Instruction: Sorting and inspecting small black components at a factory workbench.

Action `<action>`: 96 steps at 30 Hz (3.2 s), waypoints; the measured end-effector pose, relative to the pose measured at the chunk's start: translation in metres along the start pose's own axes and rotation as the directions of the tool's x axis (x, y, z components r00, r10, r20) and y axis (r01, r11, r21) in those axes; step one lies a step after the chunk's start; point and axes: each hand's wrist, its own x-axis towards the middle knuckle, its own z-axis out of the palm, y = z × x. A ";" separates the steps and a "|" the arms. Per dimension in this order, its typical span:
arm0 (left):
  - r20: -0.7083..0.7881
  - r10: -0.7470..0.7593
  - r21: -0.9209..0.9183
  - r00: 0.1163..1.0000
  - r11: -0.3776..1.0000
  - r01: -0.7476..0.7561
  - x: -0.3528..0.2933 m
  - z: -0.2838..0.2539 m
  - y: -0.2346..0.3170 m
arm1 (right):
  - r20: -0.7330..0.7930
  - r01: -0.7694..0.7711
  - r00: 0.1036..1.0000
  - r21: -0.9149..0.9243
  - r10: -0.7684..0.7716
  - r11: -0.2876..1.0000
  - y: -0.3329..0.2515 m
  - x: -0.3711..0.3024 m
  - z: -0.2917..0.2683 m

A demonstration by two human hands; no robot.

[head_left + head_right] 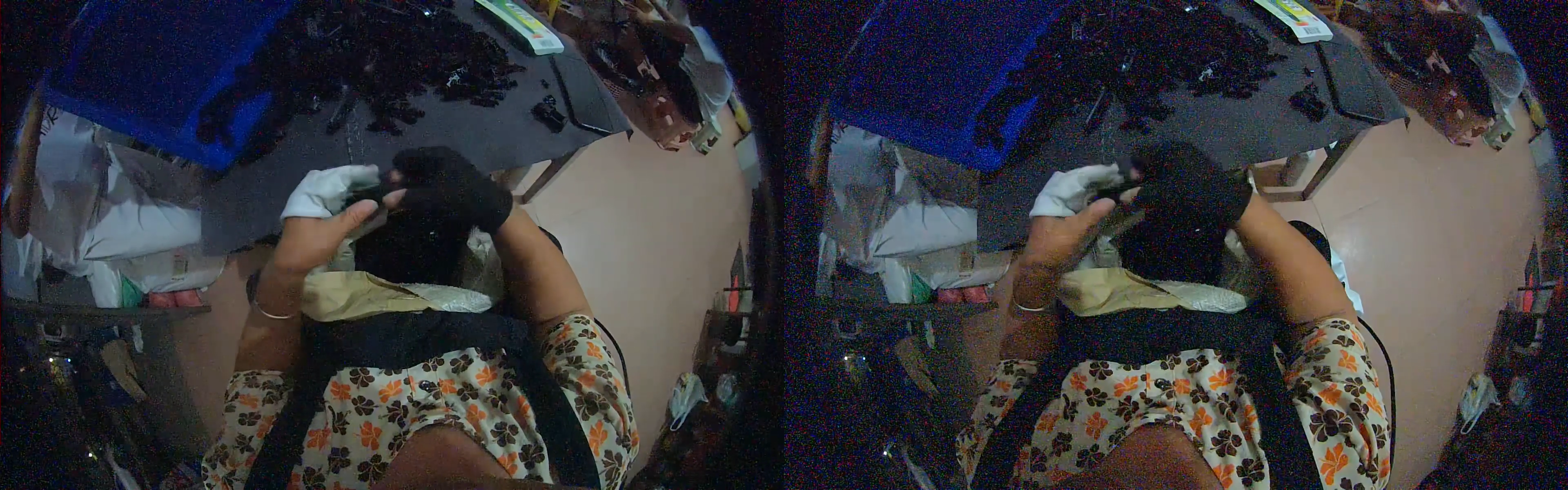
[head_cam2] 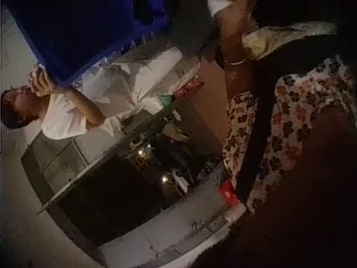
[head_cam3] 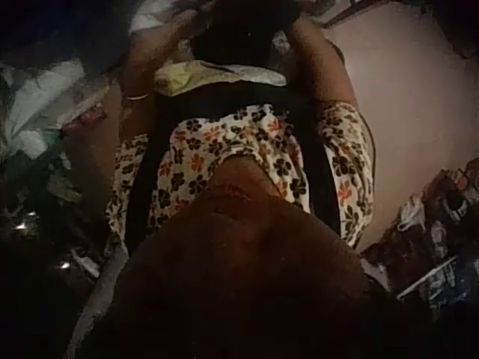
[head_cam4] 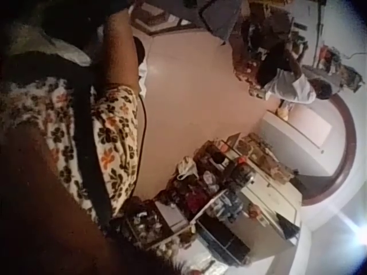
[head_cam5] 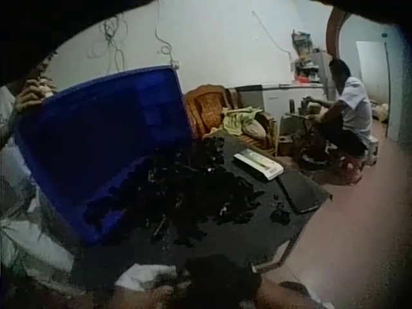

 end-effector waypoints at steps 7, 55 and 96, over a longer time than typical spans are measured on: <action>-0.206 0.424 0.546 0.882 0.798 -0.256 0.071 -0.008 -0.050 | -0.338 0.040 0.841 -0.739 -0.421 0.673 0.033 0.031 -0.021; -0.127 -0.118 -0.296 0.985 0.952 0.076 0.002 -0.001 0.025 | -0.046 0.522 0.721 -0.621 -0.692 0.585 0.004 -0.006 0.011; -0.300 0.374 0.645 0.878 0.757 -0.102 0.088 -0.042 -0.096 | -0.277 0.169 0.821 -0.717 -0.499 0.676 0.015 0.042 -0.015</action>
